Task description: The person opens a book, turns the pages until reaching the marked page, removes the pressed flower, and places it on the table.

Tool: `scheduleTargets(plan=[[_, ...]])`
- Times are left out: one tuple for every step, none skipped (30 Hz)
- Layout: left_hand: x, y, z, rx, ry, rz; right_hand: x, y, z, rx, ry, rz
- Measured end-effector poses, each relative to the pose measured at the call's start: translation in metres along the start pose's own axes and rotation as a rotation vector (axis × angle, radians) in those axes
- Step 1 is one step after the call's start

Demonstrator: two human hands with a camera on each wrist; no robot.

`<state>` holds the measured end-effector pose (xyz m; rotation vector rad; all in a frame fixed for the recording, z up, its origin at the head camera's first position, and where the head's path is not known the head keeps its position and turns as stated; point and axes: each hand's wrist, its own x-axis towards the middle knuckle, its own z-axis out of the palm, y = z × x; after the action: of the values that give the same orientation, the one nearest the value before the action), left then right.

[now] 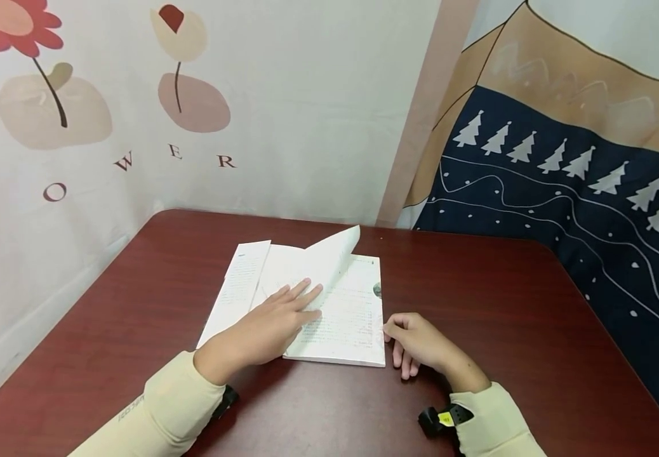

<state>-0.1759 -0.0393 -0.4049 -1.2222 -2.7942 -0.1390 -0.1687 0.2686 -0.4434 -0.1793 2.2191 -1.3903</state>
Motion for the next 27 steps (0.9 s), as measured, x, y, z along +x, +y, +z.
scheduleTargets(plan=[[0.0001, 0.0000, -0.0002, 0.000, -0.003, -0.002, -0.0004, 0.0000, -0.0001, 0.003, -0.003, 0.003], [0.0002, 0.0000, -0.0003, 0.001, -0.007, -0.005, -0.0008, 0.0000, -0.0002, 0.005, -0.005, 0.006], [0.0001, 0.0001, -0.0009, 0.002, -0.013, -0.008, -0.0011, -0.0001, -0.0004, 0.003, -0.005, 0.006], [0.0001, 0.0002, -0.0017, 0.003, -0.020, -0.013, -0.0013, -0.0003, -0.0007, 0.002, -0.004, 0.005], [0.0001, 0.0003, -0.0024, 0.005, -0.028, -0.017, -0.0015, -0.0006, -0.0010, 0.001, -0.004, 0.004], [0.0003, 0.0004, -0.0029, 0.005, -0.037, -0.021, -0.0015, -0.0008, -0.0014, -0.001, -0.004, 0.002], [0.0006, 0.0008, -0.0035, 0.007, -0.048, -0.026, -0.0016, -0.0010, -0.0017, -0.004, -0.002, -0.001], [0.0009, 0.0011, -0.0038, 0.011, -0.058, -0.031, -0.0016, -0.0012, -0.0019, -0.006, -0.001, -0.005], [0.0011, 0.0015, -0.0044, 0.014, -0.070, -0.038, -0.0016, -0.0012, -0.0020, -0.007, 0.001, -0.008], [0.0012, 0.0018, -0.0043, 0.017, -0.081, -0.045, -0.0014, -0.0011, -0.0020, -0.003, -0.001, -0.008], [0.0012, 0.0020, -0.0039, 0.019, -0.093, -0.052, -0.0013, -0.0008, -0.0019, -0.002, -0.004, -0.008], [0.0010, 0.0023, -0.0038, 0.020, -0.104, -0.059, -0.0013, -0.0007, -0.0017, -0.001, -0.007, -0.007], [0.0008, 0.0025, -0.0036, 0.022, -0.115, -0.065, -0.0013, -0.0007, -0.0016, 0.000, -0.009, -0.007], [0.0004, 0.0025, -0.0035, 0.020, -0.123, -0.071, -0.0011, -0.0007, -0.0015, 0.000, -0.011, -0.006], [0.0000, 0.0025, -0.0033, 0.016, -0.131, -0.077, -0.0009, -0.0008, -0.0016, -0.001, -0.011, -0.007], [-0.0001, 0.0023, -0.0029, 0.011, -0.136, -0.083, -0.0008, -0.0010, -0.0018, -0.002, -0.010, -0.008], [0.0000, 0.0022, -0.0029, 0.005, -0.140, -0.087, -0.0007, -0.0013, -0.0022, -0.005, -0.009, -0.009], [0.0002, 0.0022, -0.0030, -0.004, -0.143, -0.093, -0.0006, -0.0015, -0.0026, -0.007, -0.005, -0.010], [0.0004, 0.0021, -0.0028, -0.015, -0.145, -0.101, -0.0004, -0.0015, -0.0031, -0.008, -0.001, -0.011], [0.0007, 0.0020, -0.0028, -0.026, -0.147, -0.109, -0.0002, -0.0014, -0.0035, -0.009, 0.001, -0.013], [0.0009, 0.0020, -0.0025, -0.035, -0.151, -0.118, -0.0001, -0.0012, -0.0037, -0.011, 0.003, -0.015], [0.0010, 0.0022, -0.0028, -0.045, -0.154, -0.124, 0.0000, -0.0008, -0.0038, -0.011, 0.002, -0.015], [0.0010, 0.0023, -0.0028, -0.053, -0.158, -0.129, 0.0000, -0.0002, -0.0039, -0.009, -0.001, -0.013], [0.0009, 0.0024, -0.0021, -0.062, -0.162, -0.133, 0.0000, 0.0004, -0.0039, -0.007, -0.004, -0.010], [0.0007, 0.0025, -0.0016, -0.069, -0.164, -0.134, -0.0001, 0.0009, -0.0039, -0.005, -0.008, -0.008], [0.0007, 0.0026, -0.0012, -0.072, -0.167, -0.134, -0.0002, 0.0012, -0.0039, -0.005, -0.010, -0.006], [0.0006, 0.0028, -0.0007, -0.073, -0.167, -0.133, -0.0003, 0.0013, -0.0040, -0.005, -0.010, -0.007]])
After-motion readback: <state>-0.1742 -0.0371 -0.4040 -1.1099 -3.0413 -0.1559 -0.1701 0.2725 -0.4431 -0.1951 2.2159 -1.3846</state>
